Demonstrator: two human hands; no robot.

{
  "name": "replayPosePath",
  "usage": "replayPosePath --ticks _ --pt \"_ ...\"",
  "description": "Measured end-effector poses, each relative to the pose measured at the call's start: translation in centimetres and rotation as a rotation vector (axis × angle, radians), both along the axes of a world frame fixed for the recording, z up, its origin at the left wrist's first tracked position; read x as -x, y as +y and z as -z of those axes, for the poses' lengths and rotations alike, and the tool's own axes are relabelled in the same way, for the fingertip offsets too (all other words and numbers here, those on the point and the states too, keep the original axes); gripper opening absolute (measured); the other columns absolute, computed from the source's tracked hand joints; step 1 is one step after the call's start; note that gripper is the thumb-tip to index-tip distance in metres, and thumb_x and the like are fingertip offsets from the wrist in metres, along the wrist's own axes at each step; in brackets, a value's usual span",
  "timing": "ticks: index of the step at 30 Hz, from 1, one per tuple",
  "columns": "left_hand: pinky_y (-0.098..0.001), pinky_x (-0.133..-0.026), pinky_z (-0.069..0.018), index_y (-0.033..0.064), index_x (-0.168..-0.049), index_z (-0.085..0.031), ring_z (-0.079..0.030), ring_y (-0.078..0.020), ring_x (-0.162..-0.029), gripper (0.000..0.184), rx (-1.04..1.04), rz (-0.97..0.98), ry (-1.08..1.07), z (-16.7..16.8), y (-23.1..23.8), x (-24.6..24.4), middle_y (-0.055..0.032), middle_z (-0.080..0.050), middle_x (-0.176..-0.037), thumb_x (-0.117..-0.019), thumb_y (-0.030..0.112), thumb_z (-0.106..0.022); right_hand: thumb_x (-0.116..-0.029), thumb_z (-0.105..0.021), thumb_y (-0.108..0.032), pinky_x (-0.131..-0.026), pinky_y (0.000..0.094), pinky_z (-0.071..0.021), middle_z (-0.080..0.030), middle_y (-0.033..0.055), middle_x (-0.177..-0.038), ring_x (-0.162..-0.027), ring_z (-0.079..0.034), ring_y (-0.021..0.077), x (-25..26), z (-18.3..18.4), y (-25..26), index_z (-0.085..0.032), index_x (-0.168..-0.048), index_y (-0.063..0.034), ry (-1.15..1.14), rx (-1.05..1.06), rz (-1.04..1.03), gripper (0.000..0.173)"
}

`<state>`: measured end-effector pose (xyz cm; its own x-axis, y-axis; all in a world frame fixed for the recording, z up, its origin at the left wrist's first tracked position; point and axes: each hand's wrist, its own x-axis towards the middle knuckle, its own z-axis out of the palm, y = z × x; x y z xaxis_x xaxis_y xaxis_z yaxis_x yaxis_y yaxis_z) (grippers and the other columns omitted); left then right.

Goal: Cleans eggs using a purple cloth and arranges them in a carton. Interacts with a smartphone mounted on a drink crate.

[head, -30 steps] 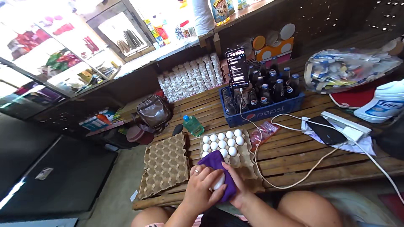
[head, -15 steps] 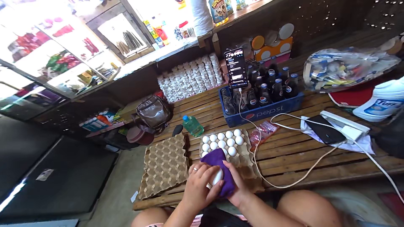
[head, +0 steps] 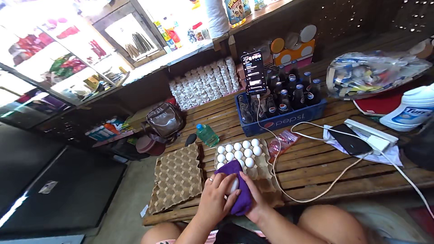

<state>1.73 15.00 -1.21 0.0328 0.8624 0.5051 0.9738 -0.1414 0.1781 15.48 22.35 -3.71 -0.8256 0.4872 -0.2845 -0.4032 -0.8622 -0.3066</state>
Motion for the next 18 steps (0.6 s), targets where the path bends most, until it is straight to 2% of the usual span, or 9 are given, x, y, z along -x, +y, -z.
replayPosePath --ticks 3,5,9,11,12,15,18 --pt "-0.0389 -0.083 -0.0544 0.0196 -0.125 -0.068 -0.066 -0.0192 -0.097 0.044 -0.039 0.033 0.015 0.3 0.0 0.1 -0.0053 -0.070 -0.106 -0.1013 0.052 -0.051 -0.1067 -0.039 -0.042 -0.088 0.0398 -0.0586 -0.071 0.0109 -0.109 -0.102 -0.069 0.0200 0.0 0.1 0.0 -0.059 -0.126 -0.0093 -0.012 0.014 -0.004 0.043" --pt "-0.0403 -0.084 -0.0542 0.0184 -0.128 -0.066 -0.066 -0.0191 -0.097 0.045 -0.042 0.035 -0.028 0.2 0.2 0.2 -0.0054 -0.070 -0.106 -0.1002 0.052 -0.054 -0.1039 -0.046 -0.045 -0.087 0.0397 -0.0592 -0.071 0.0105 -0.109 -0.101 -0.070 0.0200 -0.1 0.2 0.1 -0.058 -0.127 -0.0099 0.004 0.010 -0.021 0.044" --pt "-0.0416 -0.085 -0.0549 0.0144 -0.124 -0.067 -0.067 -0.0184 -0.098 0.051 -0.008 0.027 -0.094 -0.3 0.5 0.4 -0.0047 -0.071 -0.107 -0.0956 0.056 -0.060 -0.0847 -0.075 -0.037 -0.079 0.0384 -0.0611 -0.070 0.0107 -0.101 -0.091 -0.071 0.0200 -0.2 0.7 0.2 -0.050 -0.130 -0.0110 0.061 0.014 -0.044 0.058" --pt "-0.0405 -0.083 -0.0550 0.0164 -0.120 -0.068 -0.067 -0.0172 -0.097 0.051 0.022 0.054 -0.077 -0.6 0.8 0.6 -0.0026 -0.071 -0.106 -0.0950 0.060 -0.058 -0.0738 -0.085 -0.034 -0.077 0.0379 -0.0614 -0.071 0.0110 -0.098 -0.088 -0.072 0.0198 -0.1 0.7 0.3 -0.050 -0.129 -0.0099 0.068 0.008 -0.021 0.069" --pt "-0.0407 -0.083 -0.0549 0.0170 -0.119 -0.068 -0.067 -0.0170 -0.097 0.051 0.044 0.072 -0.071 -0.8 1.1 0.8 -0.0022 -0.071 -0.106 -0.0948 0.061 -0.058 -0.0714 -0.087 -0.034 -0.077 0.0372 -0.0615 -0.071 0.0105 -0.098 -0.088 -0.072 0.0192 -0.1 0.8 0.4 -0.050 -0.129 -0.0102 0.074 -0.002 -0.013 0.072" --pt "-0.0443 -0.085 -0.0546 0.0179 -0.123 -0.068 -0.066 -0.0189 -0.100 0.057 0.104 0.122 -0.063 -1.8 2.0 1.1 -0.0038 -0.071 -0.109 -0.0934 0.065 -0.057 -0.0700 -0.089 -0.036 -0.076 0.0367 -0.0617 -0.071 0.0101 -0.096 -0.087 -0.072 0.0188 0.0 1.1 0.7 -0.055 -0.123 -0.0112 0.121 0.027 -0.009 0.068" --pt "-0.0489 -0.090 -0.0538 0.0164 -0.130 -0.066 -0.065 -0.0238 -0.109 0.063 0.114 0.160 -0.054 -3.5 3.8 1.5 -0.0085 -0.069 -0.118 -0.0936 0.067 -0.055 -0.0745 -0.086 -0.037 -0.072 0.0343 -0.0618 -0.072 0.0092 -0.091 -0.082 -0.072 0.0172 0.1 1.6 1.0 -0.065 -0.108 -0.0112 0.189 0.061 0.004 0.047"
